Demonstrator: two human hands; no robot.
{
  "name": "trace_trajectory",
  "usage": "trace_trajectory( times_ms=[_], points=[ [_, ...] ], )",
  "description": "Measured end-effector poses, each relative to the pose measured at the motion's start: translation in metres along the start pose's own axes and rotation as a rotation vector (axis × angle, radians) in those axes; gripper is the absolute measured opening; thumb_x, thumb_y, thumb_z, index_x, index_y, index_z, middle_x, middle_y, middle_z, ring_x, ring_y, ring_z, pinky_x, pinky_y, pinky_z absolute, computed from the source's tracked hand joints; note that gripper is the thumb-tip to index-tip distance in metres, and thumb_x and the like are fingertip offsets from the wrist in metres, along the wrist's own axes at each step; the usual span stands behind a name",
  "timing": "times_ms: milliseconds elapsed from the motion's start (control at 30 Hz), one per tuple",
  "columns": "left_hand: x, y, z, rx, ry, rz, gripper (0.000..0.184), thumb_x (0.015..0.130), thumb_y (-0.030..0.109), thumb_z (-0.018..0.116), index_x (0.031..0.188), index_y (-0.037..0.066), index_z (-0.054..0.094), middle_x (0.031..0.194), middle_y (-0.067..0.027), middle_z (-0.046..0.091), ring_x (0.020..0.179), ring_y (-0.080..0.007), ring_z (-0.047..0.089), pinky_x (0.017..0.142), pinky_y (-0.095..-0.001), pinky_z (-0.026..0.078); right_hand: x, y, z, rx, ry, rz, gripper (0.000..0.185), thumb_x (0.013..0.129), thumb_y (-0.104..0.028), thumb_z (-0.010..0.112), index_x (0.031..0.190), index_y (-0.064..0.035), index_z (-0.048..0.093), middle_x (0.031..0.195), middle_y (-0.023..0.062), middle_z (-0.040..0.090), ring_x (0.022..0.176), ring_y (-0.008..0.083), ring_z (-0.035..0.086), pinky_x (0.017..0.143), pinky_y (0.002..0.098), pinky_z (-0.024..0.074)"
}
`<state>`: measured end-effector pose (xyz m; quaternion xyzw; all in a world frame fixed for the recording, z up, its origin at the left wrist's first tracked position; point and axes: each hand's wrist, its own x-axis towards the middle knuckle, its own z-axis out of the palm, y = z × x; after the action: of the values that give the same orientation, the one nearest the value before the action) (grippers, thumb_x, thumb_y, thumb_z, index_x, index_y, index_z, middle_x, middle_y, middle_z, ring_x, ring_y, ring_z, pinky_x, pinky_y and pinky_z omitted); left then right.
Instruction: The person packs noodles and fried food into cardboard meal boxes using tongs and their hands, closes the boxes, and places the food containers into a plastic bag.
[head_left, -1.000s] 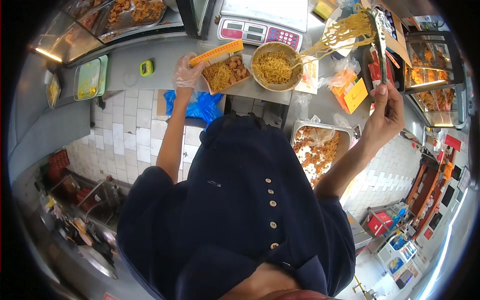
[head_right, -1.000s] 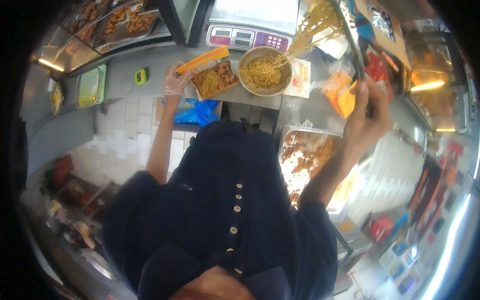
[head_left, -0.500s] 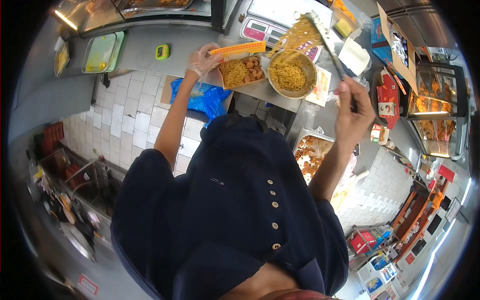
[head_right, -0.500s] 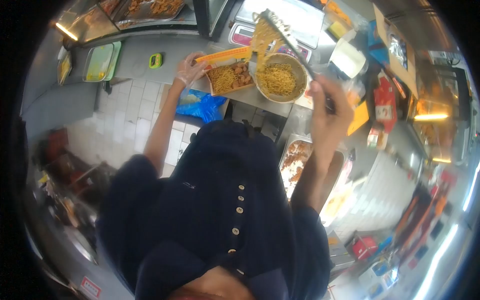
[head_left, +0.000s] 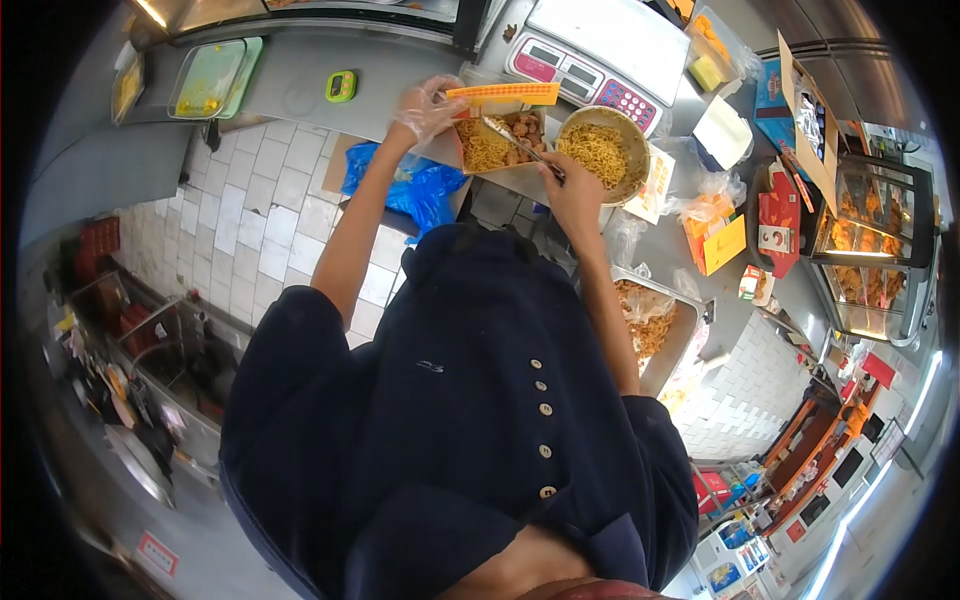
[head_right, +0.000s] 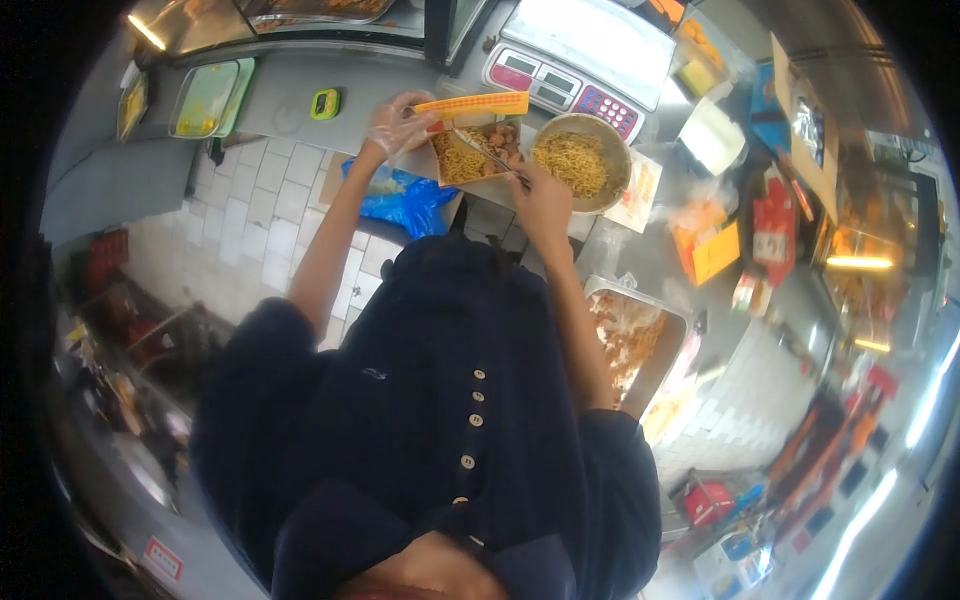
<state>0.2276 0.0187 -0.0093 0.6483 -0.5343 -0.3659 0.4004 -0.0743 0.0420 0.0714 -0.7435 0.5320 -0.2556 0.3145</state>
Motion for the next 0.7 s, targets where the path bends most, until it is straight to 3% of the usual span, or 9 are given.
trace_trajectory(
  times_ms=[167,267,333,433,533,700],
  points=[
    [0.001,-0.003,-0.001,-0.018,-0.023,-0.002,0.044,0.087,0.035,0.081,0.117,0.007,0.066,0.081,-0.0023,0.059,0.069,-0.0095,0.055,0.055,-0.0264,0.05,0.023,-0.022,0.007,-0.403,-0.172,-0.041,0.02,0.085,-0.021,0.074,0.099,-0.0064,0.074,0.082,0.0158,0.072,0.079,0.0373,0.07,0.07,0.047,0.0535],
    [-0.001,0.001,0.001,-0.091,-0.024,-0.033,0.044,0.087,0.036,0.08,0.116,0.007,0.066,0.078,-0.0015,0.058,0.068,-0.0094,0.055,0.055,-0.0264,0.05,0.039,-0.029,0.008,-0.45,-0.191,-0.169,0.03,0.083,-0.018,0.071,0.111,-0.0105,0.075,0.084,0.0193,0.072,0.08,0.0371,0.07,0.072,0.0468,0.0549],
    [-0.002,0.003,0.0,-0.102,-0.04,-0.086,0.042,0.088,0.036,0.08,0.116,0.007,0.066,0.076,-0.001,0.058,0.067,-0.0093,0.055,0.057,-0.0261,0.05,0.052,-0.038,0.005,-0.496,-0.292,-0.223,0.029,0.079,-0.015,0.07,0.107,-0.0116,0.077,0.08,0.0198,0.071,0.077,0.0376,0.07,0.071,0.0473,0.0551],
    [-0.001,0.004,-0.002,-0.002,-0.014,0.017,0.04,0.089,0.034,0.079,0.116,0.008,0.066,0.075,-0.0006,0.058,0.065,-0.0086,0.054,0.057,-0.0257,0.049,0.063,-0.054,-0.002,-0.487,-0.295,-0.24,0.02,0.08,-0.014,0.068,0.097,-0.0079,0.077,0.078,0.0202,0.07,0.076,0.0377,0.069,0.07,0.0485,0.0546],
    [-0.005,0.008,-0.001,-0.064,-0.035,-0.063,0.039,0.089,0.034,0.078,0.117,0.008,0.067,0.076,-0.0008,0.059,0.065,-0.0085,0.054,0.057,-0.0255,0.049,0.067,-0.068,-0.009,-0.633,-0.288,-0.287,0.012,0.078,-0.015,0.072,0.087,-0.0064,0.074,0.08,0.0185,0.071,0.08,0.0356,0.072,0.069,0.0465,0.0564],
    [-0.003,0.005,-0.001,-0.009,-0.013,0.001,0.04,0.089,0.036,0.077,0.118,0.009,0.067,0.077,-0.0022,0.061,0.067,-0.0097,0.057,0.06,-0.0268,0.051,0.077,-0.069,0.005,-0.705,-0.277,-0.3,0.009,0.081,-0.012,0.067,0.082,-0.004,0.069,0.079,0.0191,0.071,0.079,0.0357,0.072,0.067,0.0452,0.0572]
  ],
)
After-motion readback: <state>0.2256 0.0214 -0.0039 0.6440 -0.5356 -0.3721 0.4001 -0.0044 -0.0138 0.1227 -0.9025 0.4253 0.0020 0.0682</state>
